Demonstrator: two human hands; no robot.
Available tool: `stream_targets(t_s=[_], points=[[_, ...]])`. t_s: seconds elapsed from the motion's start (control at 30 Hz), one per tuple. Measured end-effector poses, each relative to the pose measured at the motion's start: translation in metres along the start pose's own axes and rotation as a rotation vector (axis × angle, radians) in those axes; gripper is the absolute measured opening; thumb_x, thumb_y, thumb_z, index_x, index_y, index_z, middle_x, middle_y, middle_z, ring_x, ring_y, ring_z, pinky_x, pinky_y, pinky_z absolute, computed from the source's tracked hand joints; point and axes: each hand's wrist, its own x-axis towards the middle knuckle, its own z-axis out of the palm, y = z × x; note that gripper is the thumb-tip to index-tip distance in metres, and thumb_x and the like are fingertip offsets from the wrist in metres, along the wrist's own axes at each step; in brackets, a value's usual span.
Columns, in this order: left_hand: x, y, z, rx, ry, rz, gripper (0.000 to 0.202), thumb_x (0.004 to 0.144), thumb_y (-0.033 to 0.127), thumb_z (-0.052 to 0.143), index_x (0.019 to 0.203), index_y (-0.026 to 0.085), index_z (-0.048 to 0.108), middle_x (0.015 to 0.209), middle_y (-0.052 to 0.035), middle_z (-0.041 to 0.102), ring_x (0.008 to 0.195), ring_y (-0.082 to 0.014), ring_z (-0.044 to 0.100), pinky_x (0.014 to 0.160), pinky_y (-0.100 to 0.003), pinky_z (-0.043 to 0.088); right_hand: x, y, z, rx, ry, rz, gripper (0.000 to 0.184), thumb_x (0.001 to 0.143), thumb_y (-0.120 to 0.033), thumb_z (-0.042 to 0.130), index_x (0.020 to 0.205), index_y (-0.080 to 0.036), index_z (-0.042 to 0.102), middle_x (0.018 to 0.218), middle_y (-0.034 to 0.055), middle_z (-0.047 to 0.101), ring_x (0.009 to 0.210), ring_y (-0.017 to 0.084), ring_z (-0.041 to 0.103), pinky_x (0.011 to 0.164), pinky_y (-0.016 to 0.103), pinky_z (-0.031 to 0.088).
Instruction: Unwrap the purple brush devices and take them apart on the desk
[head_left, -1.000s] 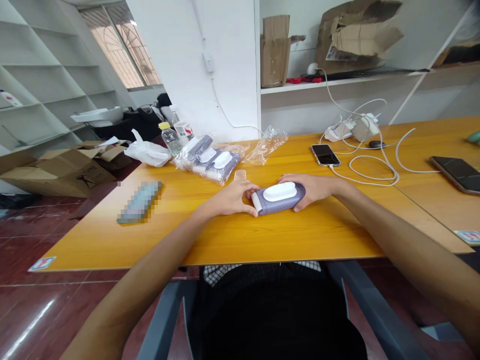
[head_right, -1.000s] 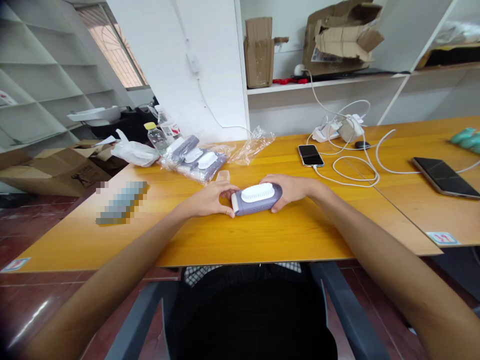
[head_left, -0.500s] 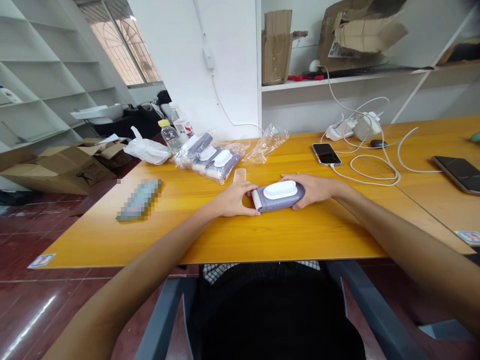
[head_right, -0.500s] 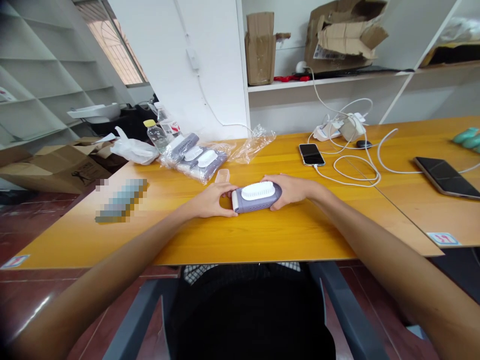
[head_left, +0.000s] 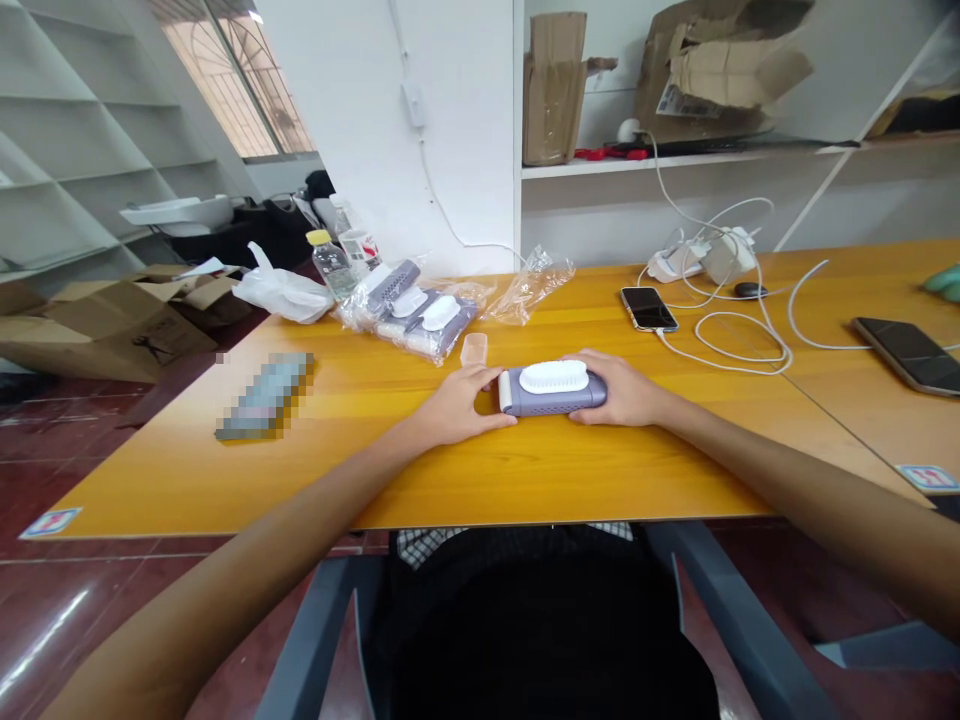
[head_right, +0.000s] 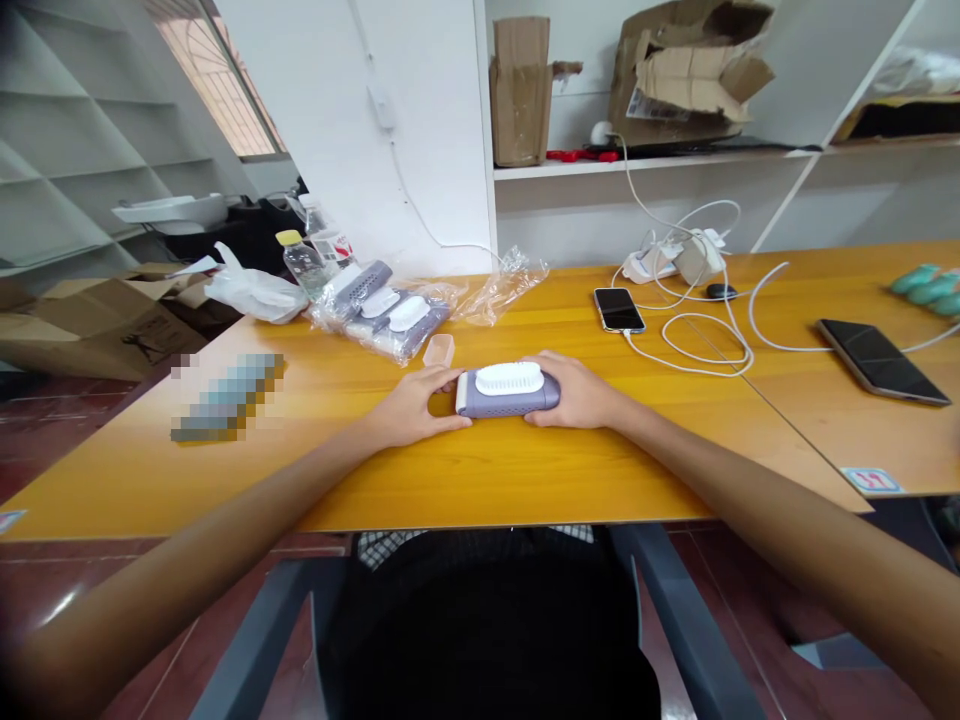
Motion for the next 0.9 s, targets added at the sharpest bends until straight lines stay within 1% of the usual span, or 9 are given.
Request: stream_targets(t_s=[0.1, 0.17, 0.33, 0.43, 0.53, 0.67, 0.9], points=[[0.0, 0.001, -0.001, 0.014, -0.003, 0.011, 0.068, 0.082, 0.057, 0.086, 0.134, 0.016, 0.067, 0.118, -0.0127, 0.073, 0.108, -0.0316, 0.07, 0.1, -0.047, 0.056, 0.001, 0.0, -0.001, 0.006, 0.002, -0.007, 0.07, 0.072, -0.041, 0.088, 0.137, -0.027, 0.065, 0.128, 0.0108, 0.072, 0.117, 0.039, 0.07, 0.105, 0.056, 0.055], [0.001, 0.0, -0.003, 0.049, -0.01, 0.021, 0.064, 0.081, 0.059, 0.086, 0.126, 0.016, 0.068, 0.115, -0.0125, 0.072, 0.106, -0.0313, 0.07, 0.099, -0.045, 0.057, 0.001, 0.0, -0.001, 0.011, 0.0, -0.006, 0.07, 0.072, -0.042, 0.088, 0.136, -0.026, 0.066, 0.128, 0.0108, 0.073, 0.118, 0.039, 0.07, 0.105, 0.055, 0.055], [0.0, 0.007, -0.01, 0.203, -0.049, 0.019, 0.065, 0.086, 0.064, 0.078, 0.126, 0.015, 0.066, 0.128, -0.0185, 0.069, 0.12, -0.0367, 0.068, 0.106, -0.048, 0.054, 0.002, 0.0, -0.001, 0.009, -0.019, 0.001, 0.071, 0.071, -0.042, 0.088, 0.137, -0.025, 0.065, 0.128, 0.0112, 0.072, 0.118, 0.038, 0.07, 0.106, 0.054, 0.054], [-0.002, 0.013, -0.012, 0.262, -0.061, -0.006, 0.063, 0.09, 0.068, 0.071, 0.121, 0.014, 0.066, 0.131, -0.0209, 0.068, 0.118, -0.038, 0.069, 0.104, -0.049, 0.054, 0.003, -0.001, 0.0, 0.0, -0.023, 0.006, 0.072, 0.071, -0.04, 0.088, 0.137, -0.026, 0.065, 0.131, 0.0113, 0.071, 0.12, 0.038, 0.069, 0.107, 0.056, 0.053], [-0.003, 0.015, -0.012, 0.301, -0.063, -0.011, 0.064, 0.09, 0.073, 0.067, 0.117, 0.015, 0.066, 0.128, -0.0204, 0.068, 0.112, -0.0374, 0.07, 0.098, -0.048, 0.056, 0.003, 0.0, 0.0, 0.003, -0.033, 0.011, 0.073, 0.071, -0.04, 0.088, 0.138, -0.026, 0.064, 0.133, 0.0117, 0.071, 0.122, 0.038, 0.068, 0.109, 0.057, 0.052], [-0.001, 0.014, -0.014, 0.293, -0.087, -0.009, 0.062, 0.088, 0.075, 0.068, 0.113, 0.018, 0.064, 0.118, -0.0167, 0.07, 0.103, -0.0349, 0.071, 0.09, -0.046, 0.057, 0.003, 0.0, 0.0, 0.005, -0.04, 0.006, 0.074, 0.071, -0.041, 0.089, 0.138, -0.027, 0.064, 0.134, 0.0112, 0.07, 0.124, 0.038, 0.067, 0.11, 0.058, 0.051], [0.003, 0.016, -0.017, 0.204, -0.125, -0.033, 0.06, 0.085, 0.074, 0.07, 0.107, 0.019, 0.06, 0.116, -0.0164, 0.069, 0.1, -0.0355, 0.07, 0.087, -0.048, 0.056, 0.004, 0.001, -0.001, 0.0, -0.046, 0.017, 0.075, 0.07, -0.043, 0.091, 0.139, -0.027, 0.065, 0.132, 0.0108, 0.07, 0.123, 0.038, 0.067, 0.109, 0.057, 0.051]])
